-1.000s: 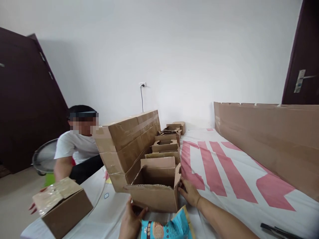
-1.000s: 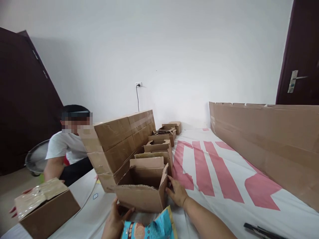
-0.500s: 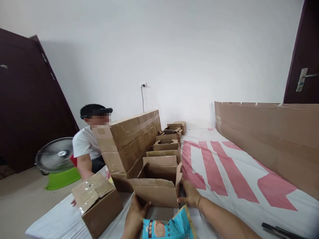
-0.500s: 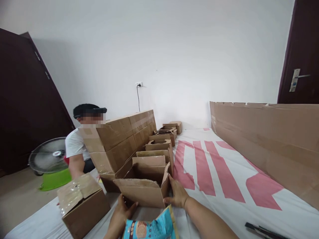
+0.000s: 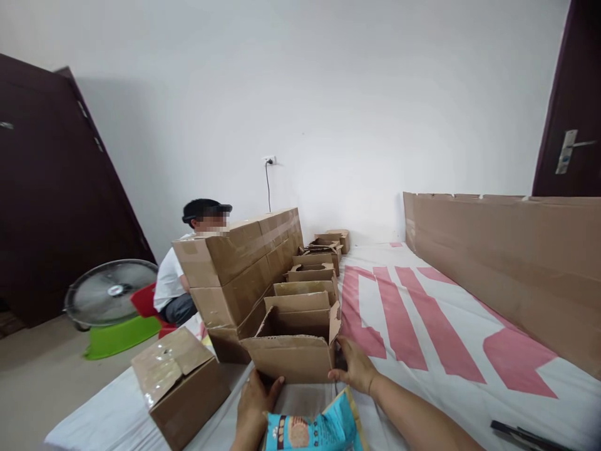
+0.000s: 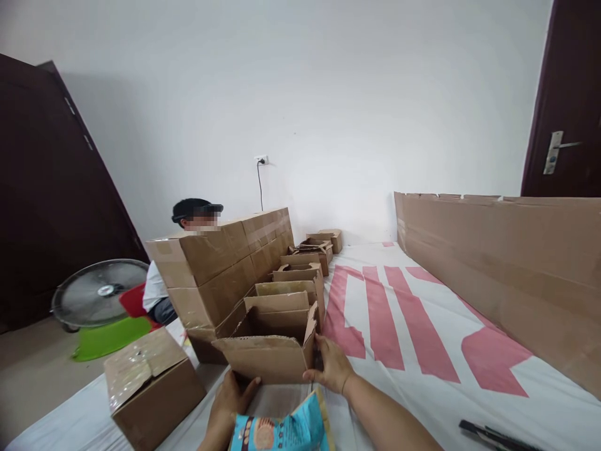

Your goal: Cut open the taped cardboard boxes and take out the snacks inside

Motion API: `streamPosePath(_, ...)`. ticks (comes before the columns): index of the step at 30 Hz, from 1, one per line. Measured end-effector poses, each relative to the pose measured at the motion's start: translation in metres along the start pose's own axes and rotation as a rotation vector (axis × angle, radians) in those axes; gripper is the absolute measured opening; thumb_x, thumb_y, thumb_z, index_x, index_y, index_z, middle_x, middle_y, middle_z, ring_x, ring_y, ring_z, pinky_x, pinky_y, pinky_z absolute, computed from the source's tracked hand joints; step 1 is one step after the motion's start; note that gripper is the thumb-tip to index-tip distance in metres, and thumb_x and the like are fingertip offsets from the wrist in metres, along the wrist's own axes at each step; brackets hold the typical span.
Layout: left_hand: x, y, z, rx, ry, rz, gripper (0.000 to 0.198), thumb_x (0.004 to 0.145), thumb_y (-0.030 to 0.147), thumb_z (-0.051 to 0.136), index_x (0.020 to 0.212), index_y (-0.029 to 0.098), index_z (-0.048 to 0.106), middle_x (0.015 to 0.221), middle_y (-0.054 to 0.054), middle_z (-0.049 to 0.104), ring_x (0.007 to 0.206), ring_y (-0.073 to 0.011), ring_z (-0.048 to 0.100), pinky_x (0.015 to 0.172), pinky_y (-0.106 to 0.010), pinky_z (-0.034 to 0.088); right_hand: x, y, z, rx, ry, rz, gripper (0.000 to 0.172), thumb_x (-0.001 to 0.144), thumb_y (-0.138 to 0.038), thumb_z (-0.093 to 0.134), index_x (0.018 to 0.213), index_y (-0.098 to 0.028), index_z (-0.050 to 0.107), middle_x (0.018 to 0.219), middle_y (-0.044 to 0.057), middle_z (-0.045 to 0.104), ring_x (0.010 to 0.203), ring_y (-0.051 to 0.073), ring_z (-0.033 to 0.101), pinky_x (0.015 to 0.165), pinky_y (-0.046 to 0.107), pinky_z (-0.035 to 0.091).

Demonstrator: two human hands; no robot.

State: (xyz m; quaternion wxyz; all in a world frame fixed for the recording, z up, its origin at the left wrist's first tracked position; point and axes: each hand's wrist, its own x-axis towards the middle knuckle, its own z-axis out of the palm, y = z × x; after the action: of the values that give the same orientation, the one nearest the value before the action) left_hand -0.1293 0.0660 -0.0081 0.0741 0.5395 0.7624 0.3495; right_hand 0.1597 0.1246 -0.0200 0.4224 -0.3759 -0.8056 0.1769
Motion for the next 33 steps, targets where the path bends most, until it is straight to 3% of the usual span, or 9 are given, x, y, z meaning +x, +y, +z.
streamPosePath(8,-0.002,-0.005,-0.003,-0.050,-0.017,-0.005,0.048,0.065,0.059,0.055,0.092,0.019,0.051,0.092,-0.016,0.069,0.096,-0.0387,0.065,0.077,-0.045,0.050,0.000,-0.002,-0.002,0.071,-0.035,0.019,0.088,0.064,-0.067,0.070,0.132,-0.016,0.049,0.119,0.017,0.063,0.108,0.034,0.059,0.093,0.048,0.045)
streamPosePath(18,-0.006,-0.001,-0.011,-0.149,-0.024,0.040,0.044,0.068,0.053,0.058,0.094,0.018,0.055,0.091,-0.015,0.072,0.092,-0.0372,0.066,0.075,-0.044,0.051,-0.002,-0.003,-0.004,0.072,-0.044,0.068,0.082,0.064,-0.066,0.071,0.127,-0.016,0.054,0.113,0.016,0.064,0.104,0.033,0.060,0.089,0.047,0.046)
streamPosePath(33,-0.005,-0.008,-0.006,-0.214,-0.019,0.035,0.047,0.065,0.056,0.060,0.093,0.019,0.055,0.089,-0.012,0.073,0.091,-0.0370,0.067,0.076,-0.044,0.051,-0.002,-0.003,-0.004,0.064,-0.052,0.097,0.077,0.063,-0.064,0.073,0.121,-0.015,0.057,0.111,0.017,0.064,0.102,0.034,0.060,0.088,0.047,0.046)
